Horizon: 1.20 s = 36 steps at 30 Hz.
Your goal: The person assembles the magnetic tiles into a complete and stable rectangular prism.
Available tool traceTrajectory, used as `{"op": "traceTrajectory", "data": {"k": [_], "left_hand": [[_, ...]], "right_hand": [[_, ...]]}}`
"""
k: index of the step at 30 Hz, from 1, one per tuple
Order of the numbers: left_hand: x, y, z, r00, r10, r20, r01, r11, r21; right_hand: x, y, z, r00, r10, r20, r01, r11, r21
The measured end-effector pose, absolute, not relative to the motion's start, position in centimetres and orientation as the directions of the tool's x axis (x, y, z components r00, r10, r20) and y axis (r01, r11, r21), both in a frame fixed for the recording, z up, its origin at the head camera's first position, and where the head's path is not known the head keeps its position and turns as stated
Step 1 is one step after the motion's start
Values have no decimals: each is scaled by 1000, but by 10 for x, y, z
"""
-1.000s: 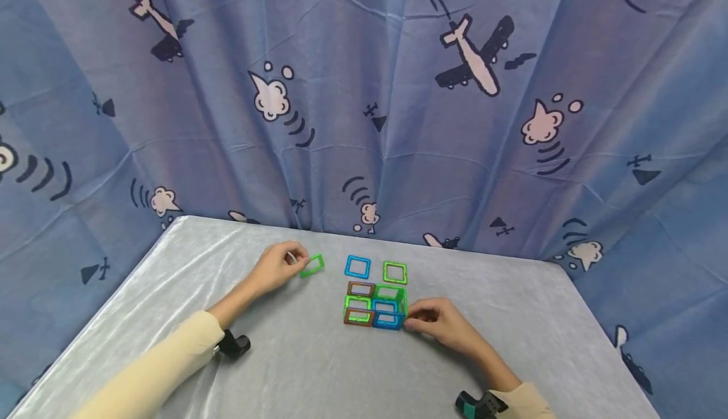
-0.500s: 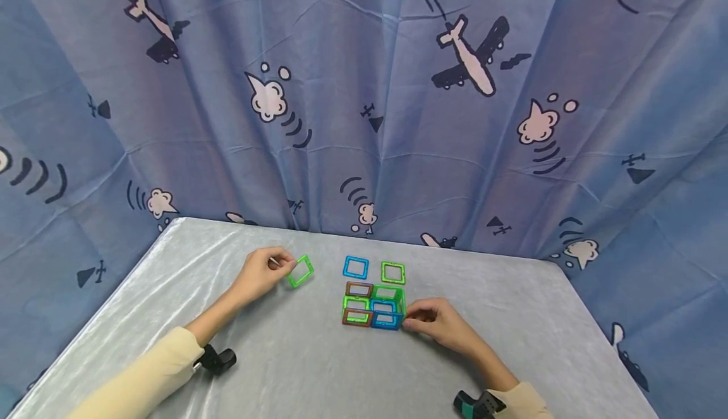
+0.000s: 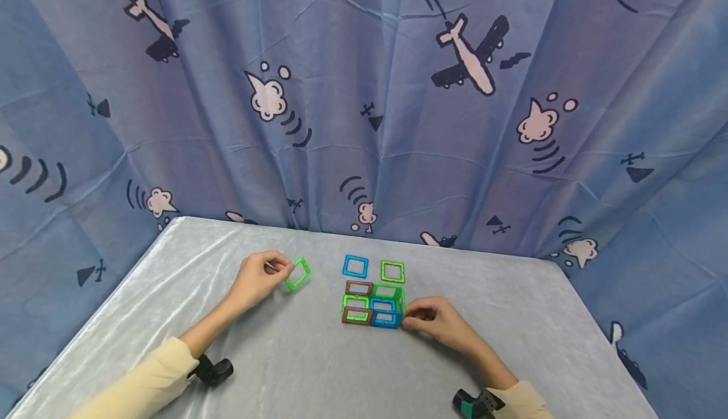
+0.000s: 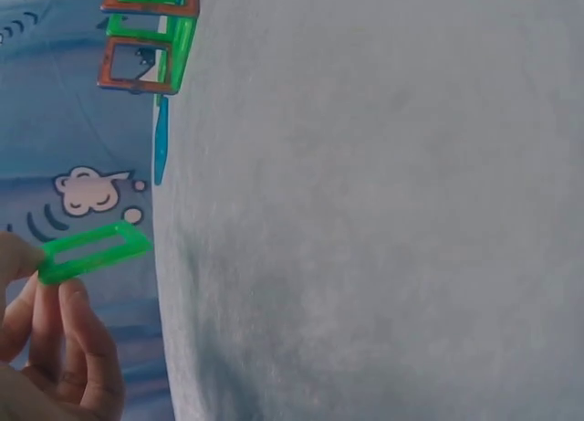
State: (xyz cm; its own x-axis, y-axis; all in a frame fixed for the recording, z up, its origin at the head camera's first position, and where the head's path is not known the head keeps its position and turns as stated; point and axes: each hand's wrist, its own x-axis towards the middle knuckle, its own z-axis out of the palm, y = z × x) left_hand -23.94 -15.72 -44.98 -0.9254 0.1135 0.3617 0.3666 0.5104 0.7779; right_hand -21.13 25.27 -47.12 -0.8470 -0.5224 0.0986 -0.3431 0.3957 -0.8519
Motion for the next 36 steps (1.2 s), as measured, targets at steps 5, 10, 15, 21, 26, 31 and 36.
{"op": "traceTrajectory", "data": {"k": [5, 10, 15, 21, 26, 31, 36], "left_hand": [[-235, -153, -450, -922, 85, 378, 369, 490, 790], [-232, -146, -451, -926, 57, 374, 355, 470, 808], [-230, -138, -452, -928, 31, 372, 341, 475, 811], [-227, -130, -451, -930, 17, 368, 332, 474, 816], [-226, -125, -452, -931, 38, 364, 338, 468, 816], [-224, -121, -454, -930, 40, 365, 339, 475, 812], [-224, -113, -456, -926, 25, 378, 339, 496, 799]], "right_hand": [[-210, 252, -470, -842, -528, 113, -358, 389, -849], [-210, 252, -471, -832, -538, 137, -380, 371, -847], [-210, 252, -472, -840, -529, 120, -365, 387, -847], [-210, 252, -470, -839, -532, 117, -365, 390, -845], [-210, 251, -471, -833, -538, 132, -379, 379, -844], [-210, 251, -471, -833, -535, 137, -377, 370, -849], [-208, 250, -469, -842, -525, 127, -360, 368, -857]]}}
